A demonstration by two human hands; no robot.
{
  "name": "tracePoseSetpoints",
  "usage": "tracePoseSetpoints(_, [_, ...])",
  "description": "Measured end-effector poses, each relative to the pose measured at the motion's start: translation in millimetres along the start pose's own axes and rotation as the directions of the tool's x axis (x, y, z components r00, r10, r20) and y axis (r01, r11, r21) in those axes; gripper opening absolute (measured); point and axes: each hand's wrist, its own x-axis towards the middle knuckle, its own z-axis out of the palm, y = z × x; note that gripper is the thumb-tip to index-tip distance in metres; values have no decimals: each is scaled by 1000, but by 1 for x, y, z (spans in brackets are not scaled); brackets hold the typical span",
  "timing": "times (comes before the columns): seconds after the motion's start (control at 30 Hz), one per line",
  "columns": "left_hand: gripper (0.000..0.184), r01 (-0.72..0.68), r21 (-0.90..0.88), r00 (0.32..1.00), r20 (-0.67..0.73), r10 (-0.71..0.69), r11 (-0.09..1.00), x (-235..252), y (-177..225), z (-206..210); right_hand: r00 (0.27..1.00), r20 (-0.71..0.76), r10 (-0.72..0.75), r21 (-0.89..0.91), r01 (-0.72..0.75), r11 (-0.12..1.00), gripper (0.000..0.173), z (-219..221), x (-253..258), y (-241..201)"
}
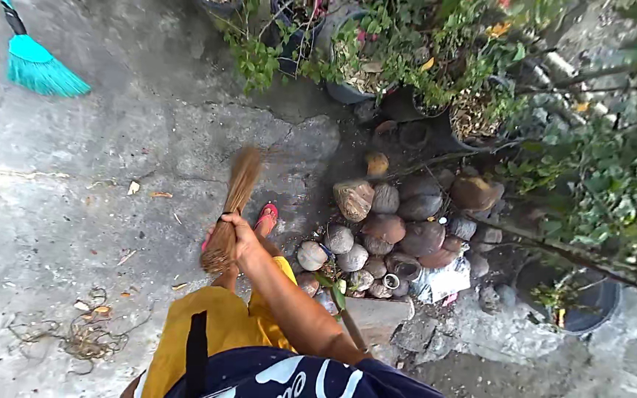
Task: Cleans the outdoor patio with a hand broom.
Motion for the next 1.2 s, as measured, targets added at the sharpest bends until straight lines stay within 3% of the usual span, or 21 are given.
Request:
tracePoseSetpoints(0.07, [40,110,-103,994,-4,-111,989,14,14,9,993,95,67,-173,-50,984,26,-36,11,-60])
tracePoseSetpoints(0.1, [39,132,-130,991,0,-134,983,19,18,12,996,76,37,-210,-20,978,28,-58,15,-95])
tracePoseSetpoints(0.17, [40,140,-169,990,7,-141,976,24,17,18,974,-80,-213,-182,196,964,30,-104,26,-153])
tracePoseSetpoints(0.23, [40,132,-207,991,12,-133,969,13,31,19,854,-304,-421,-32,433,901,29,-115,41,-173])
tracePoseSetpoints(0.3, [39,172,-289,983,-13,-183,942,-6,54,18,777,-452,-438,-52,468,882,35,-84,42,-142])
tracePoseSetpoints(0.33, [39,196,-368,972,-48,-229,909,-5,62,21,787,-467,-402,-26,443,896,38,-58,37,-121])
tracePoseSetpoints(0.4, [41,237,-489,943,-93,-321,840,12,60,30,875,-307,-374,38,404,914,37,-37,37,-77])
tracePoseSetpoints(0.43, [43,250,-476,935,-107,-338,843,24,54,32,902,-246,-354,39,374,927,27,-23,31,-60])
tracePoseSetpoints(0.5, [43,275,-372,925,-147,-349,886,57,34,36,959,-146,-242,-2,244,970,14,7,16,-46])
tracePoseSetpoints(0.53, [43,298,-266,934,-117,-338,917,66,35,33,983,-91,-161,-42,158,987,16,12,13,-51])
tracePoseSetpoints(0.63, [45,290,158,955,12,-295,944,102,47,22,993,104,63,-265,-34,964,27,4,15,-121])
tracePoseSetpoints(0.67, [49,289,165,954,29,-297,943,118,47,23,989,140,56,-316,-10,949,30,-4,13,-156])
tracePoseSetpoints(0.73, [53,317,33,948,0,-317,948,148,43,32,982,142,-123,-243,155,958,33,-41,24,-227])
tracePoseSetpoints(0.83, [48,273,-187,953,-84,-292,944,175,46,46,870,-108,-481,44,487,872,40,-93,53,-294])
tracePoseSetpoints(0.9, [45,178,-191,976,-89,-198,965,184,55,46,765,-240,-597,-94,594,799,40,-77,67,-282])
tracePoseSetpoints(0.93, [45,138,-147,986,-76,-150,980,190,66,43,754,-252,-607,-171,582,795,37,-53,71,-263])
tracePoseSetpoints(1.07, [65,85,-126,996,30,-82,988,206,170,3,866,-140,-481,-242,441,864,23,61,64,-165])
tracePoseSetpoints(1.13, [75,72,-125,989,136,-55,990,210,226,-17,909,-85,-407,-270,373,888,20,95,70,-146])
tracePoseSetpoints(1.2, [102,128,-56,970,213,-113,990,215,265,-29,938,-52,-343,-358,303,883,18,112,98,-151])
